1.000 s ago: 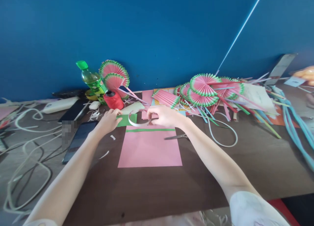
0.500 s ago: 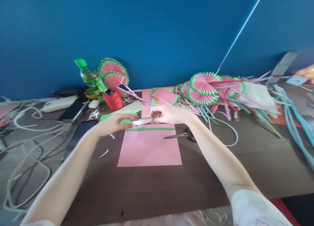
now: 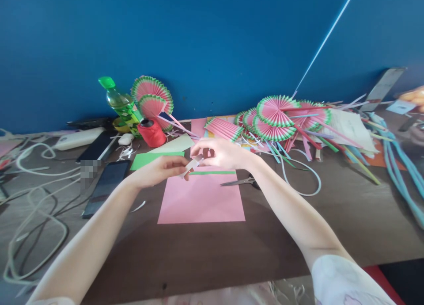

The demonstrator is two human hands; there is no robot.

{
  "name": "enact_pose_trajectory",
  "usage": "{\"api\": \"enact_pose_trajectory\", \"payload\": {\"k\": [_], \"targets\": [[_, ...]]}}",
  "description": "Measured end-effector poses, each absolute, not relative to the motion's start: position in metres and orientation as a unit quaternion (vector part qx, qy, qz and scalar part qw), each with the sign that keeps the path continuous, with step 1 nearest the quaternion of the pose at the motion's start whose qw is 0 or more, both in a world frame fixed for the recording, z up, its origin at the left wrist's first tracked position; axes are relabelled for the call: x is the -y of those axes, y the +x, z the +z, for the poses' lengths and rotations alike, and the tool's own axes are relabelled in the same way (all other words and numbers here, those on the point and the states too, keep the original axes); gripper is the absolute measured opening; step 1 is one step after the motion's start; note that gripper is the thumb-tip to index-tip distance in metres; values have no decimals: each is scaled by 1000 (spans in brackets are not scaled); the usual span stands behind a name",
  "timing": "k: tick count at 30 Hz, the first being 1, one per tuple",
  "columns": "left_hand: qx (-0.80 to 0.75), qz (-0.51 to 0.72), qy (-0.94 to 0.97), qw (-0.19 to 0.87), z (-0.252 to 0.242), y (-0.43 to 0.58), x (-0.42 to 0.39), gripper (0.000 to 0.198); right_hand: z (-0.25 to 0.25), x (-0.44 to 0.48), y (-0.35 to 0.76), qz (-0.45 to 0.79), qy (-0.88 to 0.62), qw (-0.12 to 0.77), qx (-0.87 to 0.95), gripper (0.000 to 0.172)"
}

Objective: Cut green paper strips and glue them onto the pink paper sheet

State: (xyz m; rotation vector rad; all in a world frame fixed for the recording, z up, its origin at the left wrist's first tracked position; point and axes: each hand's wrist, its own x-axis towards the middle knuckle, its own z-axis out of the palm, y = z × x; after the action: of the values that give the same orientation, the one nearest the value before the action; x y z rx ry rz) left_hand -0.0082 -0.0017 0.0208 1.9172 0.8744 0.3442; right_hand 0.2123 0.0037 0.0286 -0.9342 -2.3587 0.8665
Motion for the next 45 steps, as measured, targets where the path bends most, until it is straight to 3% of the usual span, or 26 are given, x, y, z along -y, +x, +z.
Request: {"api": "enact_pose_trajectory", "payload": {"k": [6, 10, 15, 18, 32, 40, 45], "targets": [[-381, 263, 704, 539, 10, -2, 1, 19, 24, 1, 203, 242, -358, 331, 839, 15], [-399, 320, 629, 585, 3, 6, 2, 26, 16, 5, 192, 209, -356, 362, 836, 15], [-433, 329, 630, 555, -1, 10, 5, 30, 5, 5, 183, 232, -381, 394, 804, 28], [-437, 332, 627, 553, -2, 11, 5, 30, -1, 5, 180, 250, -371, 409, 796, 25], [-462, 324, 636, 526, -9, 15, 9, 22, 3, 10, 178, 333, -388, 399, 761, 2], [-436, 338, 582, 598, -8, 18, 10, 30, 7, 5, 183, 321, -418, 453, 719, 10], [-444, 373, 528, 620, -3, 19, 11, 34, 4, 4, 184, 284, -422, 399, 763, 4]]}}
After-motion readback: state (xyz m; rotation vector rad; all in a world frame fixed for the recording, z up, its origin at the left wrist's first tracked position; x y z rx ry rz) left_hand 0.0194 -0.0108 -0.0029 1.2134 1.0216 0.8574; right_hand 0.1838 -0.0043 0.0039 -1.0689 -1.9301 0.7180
